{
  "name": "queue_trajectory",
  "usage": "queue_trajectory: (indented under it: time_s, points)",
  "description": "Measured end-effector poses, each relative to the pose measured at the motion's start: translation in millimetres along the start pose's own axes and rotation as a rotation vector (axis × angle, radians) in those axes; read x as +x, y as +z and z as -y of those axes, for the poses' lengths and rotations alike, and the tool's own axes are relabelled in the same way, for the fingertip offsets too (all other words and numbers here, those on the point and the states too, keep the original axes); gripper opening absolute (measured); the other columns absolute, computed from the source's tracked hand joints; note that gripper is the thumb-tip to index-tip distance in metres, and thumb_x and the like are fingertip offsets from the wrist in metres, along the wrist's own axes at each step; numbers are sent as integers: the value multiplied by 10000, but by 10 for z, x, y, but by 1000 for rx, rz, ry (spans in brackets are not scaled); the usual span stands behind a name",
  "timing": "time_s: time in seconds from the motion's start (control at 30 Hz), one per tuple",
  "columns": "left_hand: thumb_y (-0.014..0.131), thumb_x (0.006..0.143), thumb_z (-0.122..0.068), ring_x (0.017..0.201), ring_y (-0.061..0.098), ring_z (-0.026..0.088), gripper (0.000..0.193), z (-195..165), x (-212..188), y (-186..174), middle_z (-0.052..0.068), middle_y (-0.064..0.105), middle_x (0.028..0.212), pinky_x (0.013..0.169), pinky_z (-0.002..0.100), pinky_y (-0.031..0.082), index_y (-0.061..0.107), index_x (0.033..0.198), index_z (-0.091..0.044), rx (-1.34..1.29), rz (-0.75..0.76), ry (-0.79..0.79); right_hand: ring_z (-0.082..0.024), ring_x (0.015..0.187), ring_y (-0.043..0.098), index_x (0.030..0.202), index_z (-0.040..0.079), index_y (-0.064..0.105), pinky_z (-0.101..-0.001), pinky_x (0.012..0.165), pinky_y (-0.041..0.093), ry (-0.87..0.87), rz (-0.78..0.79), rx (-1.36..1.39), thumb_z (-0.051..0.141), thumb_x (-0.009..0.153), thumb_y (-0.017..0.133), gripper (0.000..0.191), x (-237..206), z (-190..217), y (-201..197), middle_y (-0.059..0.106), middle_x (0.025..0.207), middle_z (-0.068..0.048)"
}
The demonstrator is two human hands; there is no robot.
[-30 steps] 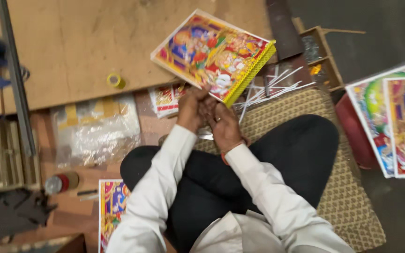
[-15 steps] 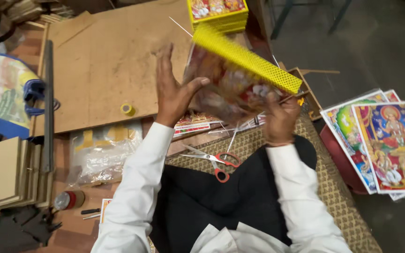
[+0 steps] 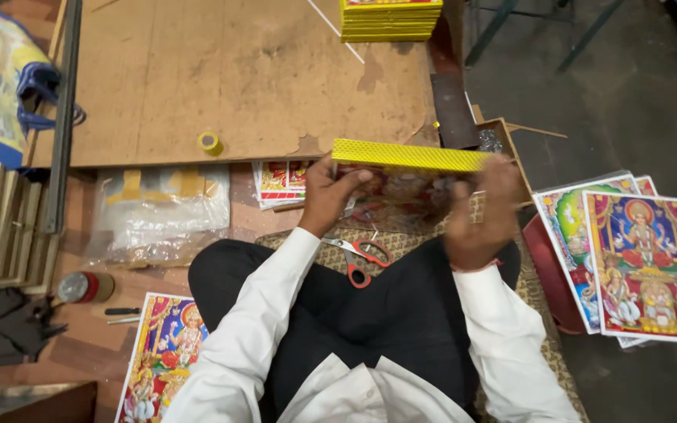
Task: The person sits on the floor and assembles printed religious images onto cardboard. They use scissors to cut cardboard and decorative tape, then attach the images to the cardboard backing. The person handles multiple printed images and stacks the finished items.
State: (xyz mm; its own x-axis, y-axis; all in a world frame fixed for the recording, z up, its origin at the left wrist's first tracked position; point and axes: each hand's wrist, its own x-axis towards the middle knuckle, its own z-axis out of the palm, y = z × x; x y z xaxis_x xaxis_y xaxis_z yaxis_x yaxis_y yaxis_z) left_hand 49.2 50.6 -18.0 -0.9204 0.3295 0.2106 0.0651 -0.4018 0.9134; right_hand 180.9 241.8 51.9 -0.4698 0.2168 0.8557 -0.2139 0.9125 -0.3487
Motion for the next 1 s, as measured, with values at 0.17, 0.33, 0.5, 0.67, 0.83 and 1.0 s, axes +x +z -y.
queue_trajectory:
  time_s: [0.17,0.33,0.5,0.67,0.83,1.0]
  points:
    - [727,904,8,978,714,114,311,-28,-115,48,55,762,1095,866,272,590,648,1204,-1,-51,45,-32,-339,1291,651,1268,-29,695,-491,1164,465,-331,361,-51,-103,881,619,401,212,320,188,702,1304,-170]
    - [741,922,12,983,676,95,308,-37,-124,15,27,733,1082,884,269,564,653,1217,2,-28,64,-14,-327,1280,652,1260,-29,692,-483,1162,475,-354,369,-41,-121,871,592,413,242,293,209,698,1298,-174]
    - [779,907,-14,988,687,117,324,-250,-147,132,47,744,1071,897,279,562,655,1205,7,114,25,26,-335,1295,639,1282,-38,680,-481,1164,467,-317,354,-67,-111,918,610,378,231,142,80,689,1312,-177]
    - [763,896,-181,1212,611,357,504,-669,-369,385,201,651,1255,1122,501,410,574,1298,57,1070,-285,843,-341,1297,632,1276,-41,678,-487,1168,457,-286,345,-49,-112,855,583,438,193,159,113,687,1309,-182]
    - [635,942,-84,1294,612,353,398,-825,-325,612,195,650,1354,1158,508,436,625,1320,39,1257,150,855,-341,1278,635,1248,-32,676,-485,1138,467,-290,330,-60,-79,883,607,375,203,196,172,689,1299,-167]
    - [661,863,-87,1104,658,338,350,-785,-173,582,156,702,1168,1027,490,487,678,1201,6,1230,251,734,-331,1141,675,1204,-10,696,-451,1029,516,-189,378,29,-40,905,663,303,220,98,89,712,1178,-146]
